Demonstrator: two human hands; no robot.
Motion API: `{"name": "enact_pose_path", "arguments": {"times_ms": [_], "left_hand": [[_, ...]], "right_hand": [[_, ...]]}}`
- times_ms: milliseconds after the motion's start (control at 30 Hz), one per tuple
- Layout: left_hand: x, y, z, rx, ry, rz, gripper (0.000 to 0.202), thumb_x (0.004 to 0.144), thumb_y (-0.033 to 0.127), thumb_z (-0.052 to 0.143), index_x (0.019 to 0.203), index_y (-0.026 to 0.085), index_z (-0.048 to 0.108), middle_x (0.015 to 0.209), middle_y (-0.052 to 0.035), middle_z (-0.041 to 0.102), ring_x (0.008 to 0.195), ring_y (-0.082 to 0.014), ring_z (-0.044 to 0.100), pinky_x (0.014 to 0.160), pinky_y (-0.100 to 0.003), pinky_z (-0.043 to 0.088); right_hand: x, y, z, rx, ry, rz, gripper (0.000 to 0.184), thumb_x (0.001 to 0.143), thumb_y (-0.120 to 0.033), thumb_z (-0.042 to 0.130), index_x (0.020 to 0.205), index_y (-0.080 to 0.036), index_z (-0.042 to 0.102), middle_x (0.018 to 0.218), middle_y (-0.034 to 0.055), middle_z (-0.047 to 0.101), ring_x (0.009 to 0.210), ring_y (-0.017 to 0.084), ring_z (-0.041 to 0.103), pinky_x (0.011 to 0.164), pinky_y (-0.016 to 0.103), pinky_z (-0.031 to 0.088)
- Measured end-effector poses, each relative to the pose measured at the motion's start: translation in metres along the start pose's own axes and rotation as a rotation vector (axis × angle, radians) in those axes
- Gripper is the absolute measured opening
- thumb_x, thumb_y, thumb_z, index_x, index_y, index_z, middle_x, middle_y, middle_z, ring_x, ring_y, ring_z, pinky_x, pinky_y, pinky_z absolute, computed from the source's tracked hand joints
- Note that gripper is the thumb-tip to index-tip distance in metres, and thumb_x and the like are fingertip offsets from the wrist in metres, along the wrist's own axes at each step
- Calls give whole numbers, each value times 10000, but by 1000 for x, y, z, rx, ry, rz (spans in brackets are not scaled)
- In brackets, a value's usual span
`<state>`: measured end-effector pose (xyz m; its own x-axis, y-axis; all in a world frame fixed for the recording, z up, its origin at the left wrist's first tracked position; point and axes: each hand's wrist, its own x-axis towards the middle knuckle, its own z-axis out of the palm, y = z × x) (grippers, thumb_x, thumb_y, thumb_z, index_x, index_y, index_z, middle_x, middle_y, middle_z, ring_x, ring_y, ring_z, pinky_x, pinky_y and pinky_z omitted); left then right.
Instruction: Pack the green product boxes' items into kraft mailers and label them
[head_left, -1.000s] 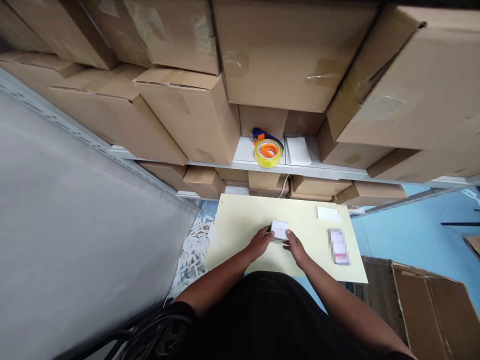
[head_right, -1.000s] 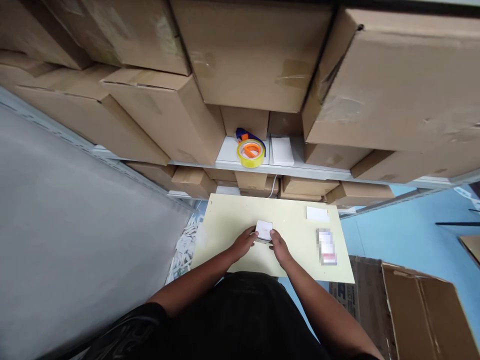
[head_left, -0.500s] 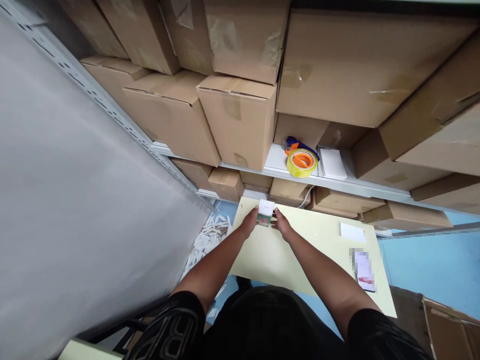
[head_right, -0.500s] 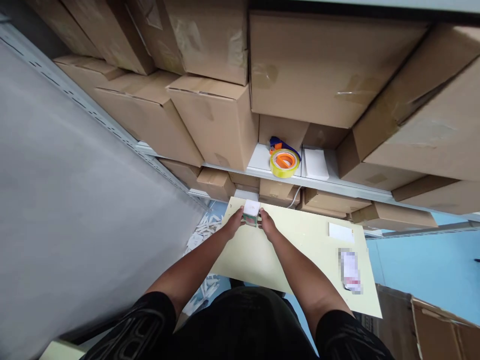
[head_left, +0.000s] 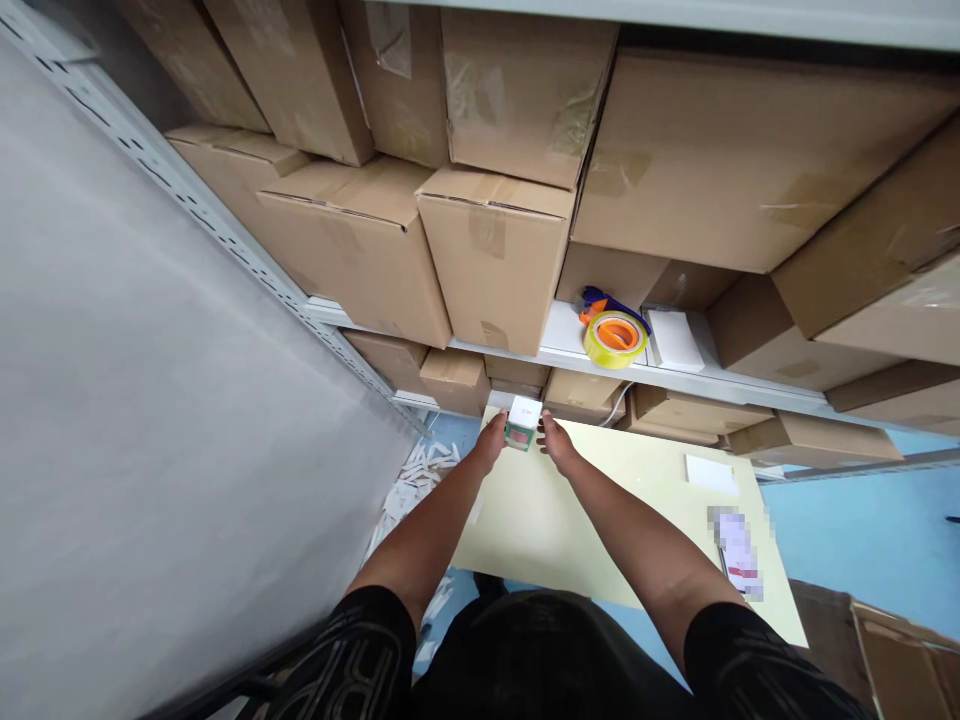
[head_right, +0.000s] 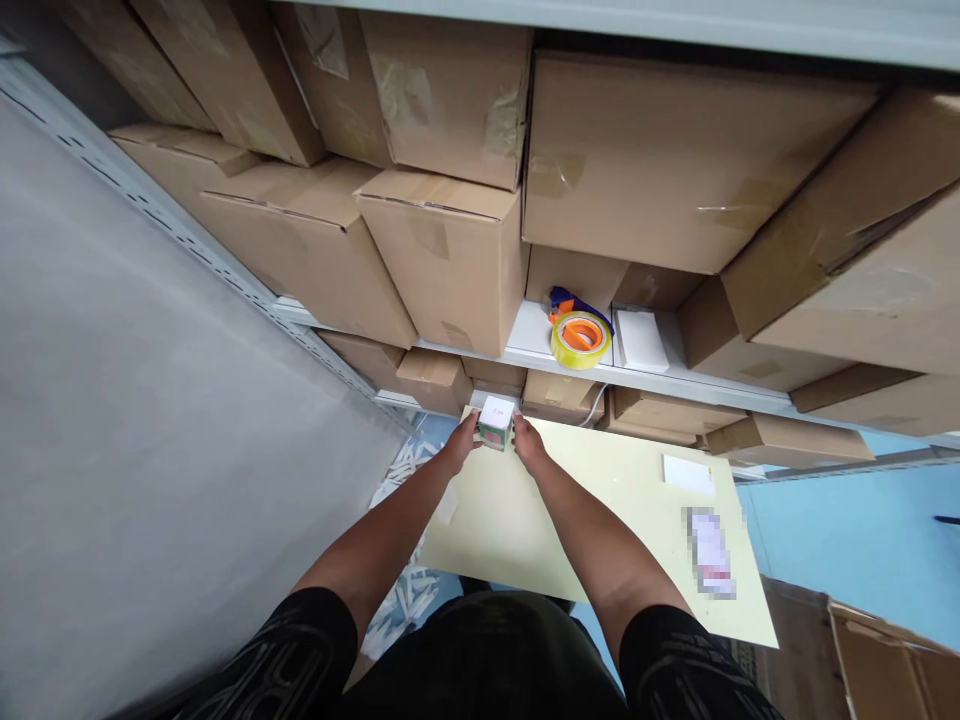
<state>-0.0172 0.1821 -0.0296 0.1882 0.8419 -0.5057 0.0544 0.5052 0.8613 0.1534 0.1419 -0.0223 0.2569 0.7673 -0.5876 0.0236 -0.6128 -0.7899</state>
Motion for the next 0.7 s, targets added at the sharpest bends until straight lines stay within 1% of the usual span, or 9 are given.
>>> {"name": "enact_pose_path", "arguments": {"times_ms": [100,233,300,367,467,567,633,700], "left_hand": [[1,-1,2,-10,32,-44,639,944,716,464,1301,214,633,1397,-146,641,1235,-309,627,950,-428,544],[-2,-2,1,-25,36,-22,648,970,713,386,1299,210,629,1431,-150,619,1310,-302,579,962,-422,533],[-8,-6,-2,-25,47,-22,678,965,730,359,1325,212,608,1470,-156,586,1366,-304,532,963,-421,528],[-19,-11,-6,-23,58,-33,718,953,753,342,1343,205,592,1503,-173,552,1391,-309,508,959,-421,528],[-47,-28,-16,-59,87,-60,724,945,753,348,1326,191,598,1499,-199,544,1361,-304,535,947,-413,535],[-86,-54,-25,-114,147,-104,686,931,737,400,1258,177,626,1444,-208,586,1291,-295,588,925,-409,545],[-116,-74,-26,-124,205,-113,696,903,761,435,1200,167,645,1370,-211,632,1223,-289,626,902,-405,552],[-146,-92,-22,-111,278,-100,727,873,795,448,1162,160,653,1303,-204,663,1153,-280,653,874,-396,559]], "right_hand": [[-2,2,-6,-6,14,-12,672,944,-729,360,1221,-193,656,1295,131,667,912,219,689,671,296,540],[-7,9,-14,-5,19,-26,673,946,-733,349,1206,-196,661,1288,132,670,933,225,696,680,301,543],[-15,15,-20,-6,20,-23,671,951,-725,337,1163,-185,675,1257,141,680,913,226,700,680,311,546],[-26,25,-29,-10,23,-17,669,955,-717,331,1111,-172,687,1208,149,698,883,227,707,684,324,551],[-48,44,-48,-10,18,-39,658,948,-720,354,1052,-169,698,1143,146,724,851,228,718,693,339,558],[-70,69,-76,17,-14,-51,653,933,-735,384,1017,-173,706,1104,148,743,832,234,731,695,353,569],[-81,85,-97,40,-53,-44,661,930,-746,390,1024,-174,708,1105,154,750,842,242,743,711,371,581],[-86,100,-119,44,-103,-38,676,931,-756,378,1035,-173,705,1114,164,754,863,254,753,728,388,594]]}}
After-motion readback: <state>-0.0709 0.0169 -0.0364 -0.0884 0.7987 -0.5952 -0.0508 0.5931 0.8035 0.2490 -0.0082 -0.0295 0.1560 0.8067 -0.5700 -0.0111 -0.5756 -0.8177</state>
